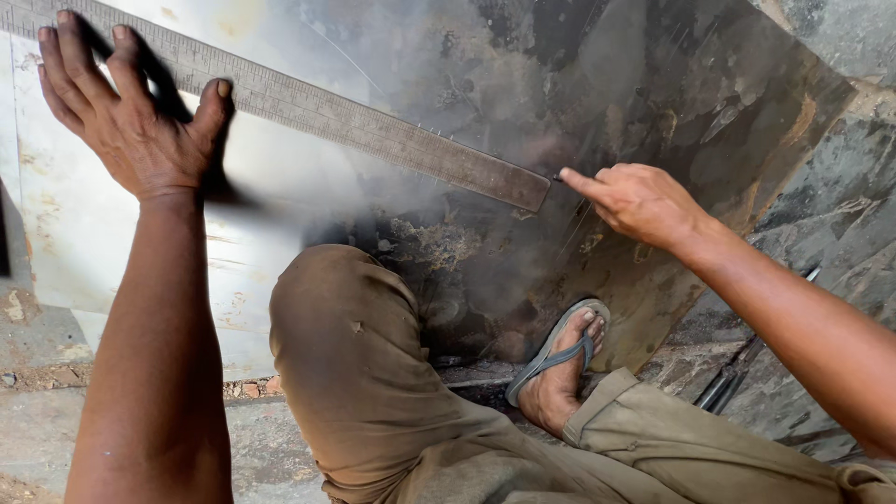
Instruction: The person uses a metal ruler and a yellow marker to draw straight lines on a large metal sheet. They repeatedly reposition the ruler and mark multiple lines across the surface.
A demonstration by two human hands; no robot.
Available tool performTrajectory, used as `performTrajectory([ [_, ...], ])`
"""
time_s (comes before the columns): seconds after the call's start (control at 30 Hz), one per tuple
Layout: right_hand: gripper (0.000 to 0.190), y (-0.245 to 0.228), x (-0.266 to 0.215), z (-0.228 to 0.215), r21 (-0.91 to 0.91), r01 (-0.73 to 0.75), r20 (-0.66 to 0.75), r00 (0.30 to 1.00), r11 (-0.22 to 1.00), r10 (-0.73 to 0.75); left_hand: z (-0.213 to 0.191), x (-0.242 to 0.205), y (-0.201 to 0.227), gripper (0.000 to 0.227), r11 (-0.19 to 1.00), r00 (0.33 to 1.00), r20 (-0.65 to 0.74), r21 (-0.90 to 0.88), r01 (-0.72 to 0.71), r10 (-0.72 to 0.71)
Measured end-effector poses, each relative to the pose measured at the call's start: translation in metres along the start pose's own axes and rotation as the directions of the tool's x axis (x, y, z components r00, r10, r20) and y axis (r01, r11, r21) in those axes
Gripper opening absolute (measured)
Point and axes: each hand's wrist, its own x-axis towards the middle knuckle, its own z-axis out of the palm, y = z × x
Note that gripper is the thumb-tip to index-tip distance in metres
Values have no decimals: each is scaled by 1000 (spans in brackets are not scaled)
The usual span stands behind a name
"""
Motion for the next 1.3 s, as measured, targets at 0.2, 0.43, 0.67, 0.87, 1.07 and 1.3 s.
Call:
performTrajectory([
  [0.2,48,-30,6,35,331,-130,-278,933,935,228,10,-1,-4,92,1000,998,-57,26,-7,8],
  [0.43,62,-70,20,59,272,-196,-413,861,942,298,1,1,11,88,1000,998,-67,-15,-13,12],
  [0.67,57,-58,23,61,344,-244,-387,843,907,374,-1,11,28,87,997,997,-17,-34,71,-71],
  [0.87,55,-60,27,67,371,-274,-373,831,887,413,-1,11,27,84,999,996,-70,-15,50,-51],
  [1.07,56,-59,26,74,351,-313,-362,824,883,436,-1,10,29,82,998,992,-115,2,58,-57],
  [1.3,56,-58,27,83,309,-334,-353,829,890,434,-4,8,29,83,997,992,-100,-12,80,-80],
])
